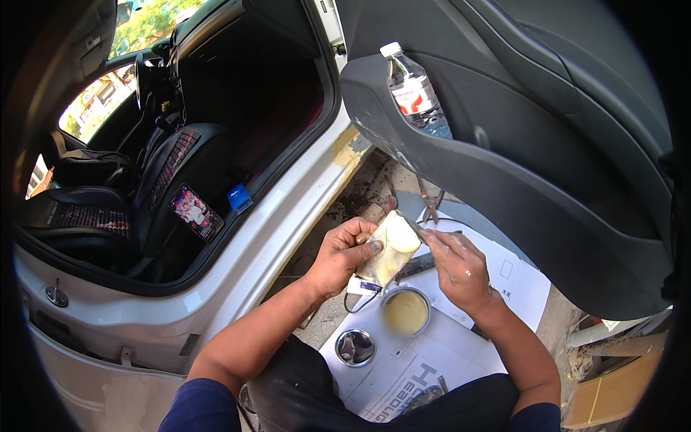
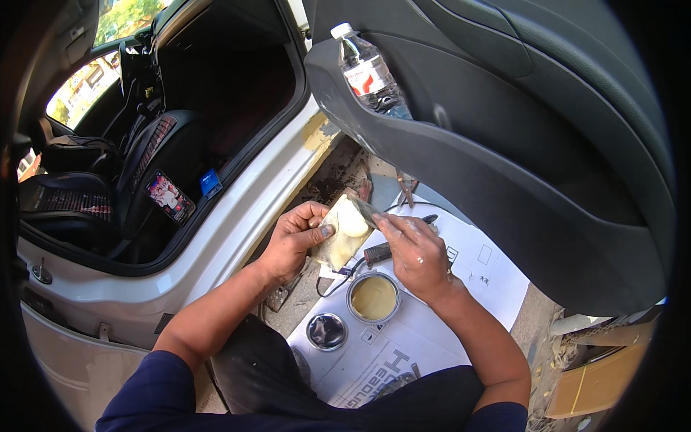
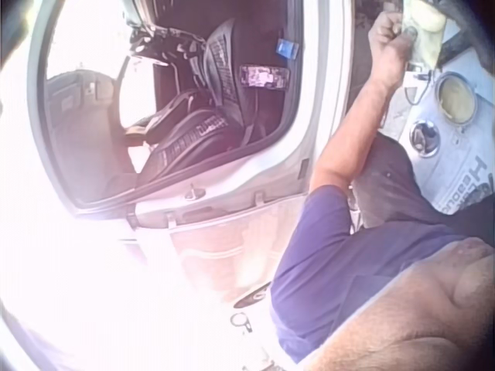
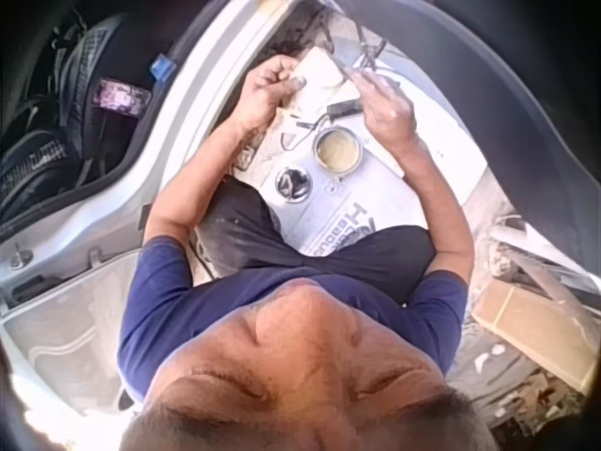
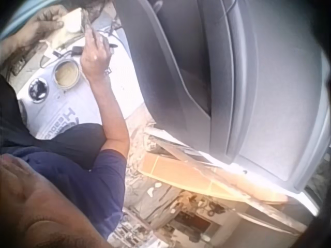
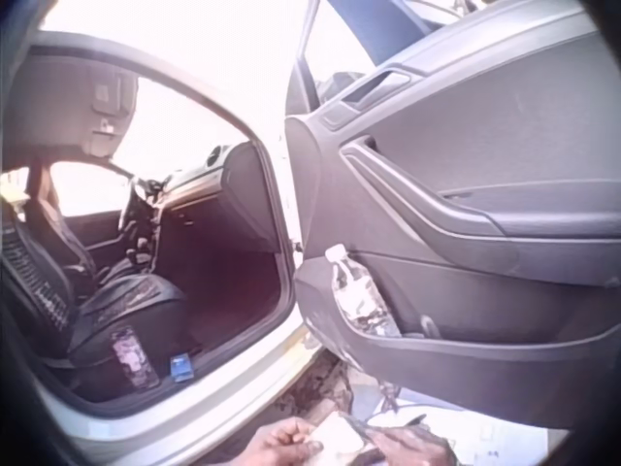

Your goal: The person kneels beside an open car door and applies a yellow paste from a can onto a sanding block. They then rub the paste onto the lower edge of the car door sill, repeatedly dipping the block into the can to reload material.

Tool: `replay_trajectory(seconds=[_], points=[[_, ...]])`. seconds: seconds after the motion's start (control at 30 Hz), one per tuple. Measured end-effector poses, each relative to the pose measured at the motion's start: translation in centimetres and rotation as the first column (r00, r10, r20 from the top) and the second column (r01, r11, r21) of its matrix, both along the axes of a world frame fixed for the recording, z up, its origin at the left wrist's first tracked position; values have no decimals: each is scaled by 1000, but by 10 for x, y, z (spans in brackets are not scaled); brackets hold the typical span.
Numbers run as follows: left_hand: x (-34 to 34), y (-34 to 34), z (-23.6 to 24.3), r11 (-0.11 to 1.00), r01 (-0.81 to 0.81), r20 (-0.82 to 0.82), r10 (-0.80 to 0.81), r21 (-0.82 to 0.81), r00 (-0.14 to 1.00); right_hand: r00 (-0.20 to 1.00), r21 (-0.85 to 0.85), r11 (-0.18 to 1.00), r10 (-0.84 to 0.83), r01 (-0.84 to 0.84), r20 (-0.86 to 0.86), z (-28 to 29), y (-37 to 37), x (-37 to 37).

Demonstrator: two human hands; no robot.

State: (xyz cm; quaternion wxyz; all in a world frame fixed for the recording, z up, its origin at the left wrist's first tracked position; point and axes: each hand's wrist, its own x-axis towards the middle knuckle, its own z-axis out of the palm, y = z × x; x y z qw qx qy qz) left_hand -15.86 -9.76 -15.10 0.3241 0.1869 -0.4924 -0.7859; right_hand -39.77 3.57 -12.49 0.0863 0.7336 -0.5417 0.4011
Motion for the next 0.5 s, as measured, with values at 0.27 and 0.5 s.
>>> replay_trajectory(seconds=[0.27,0.5], points=[[0,-2,-6,990,33,-15,-32,134,999,991,113,989,-81,93,-104,6,7,1],[-5,-1,9,985,-4,-94,20,170,995,968,422,881,-248,214,26,-35,14,-19]])
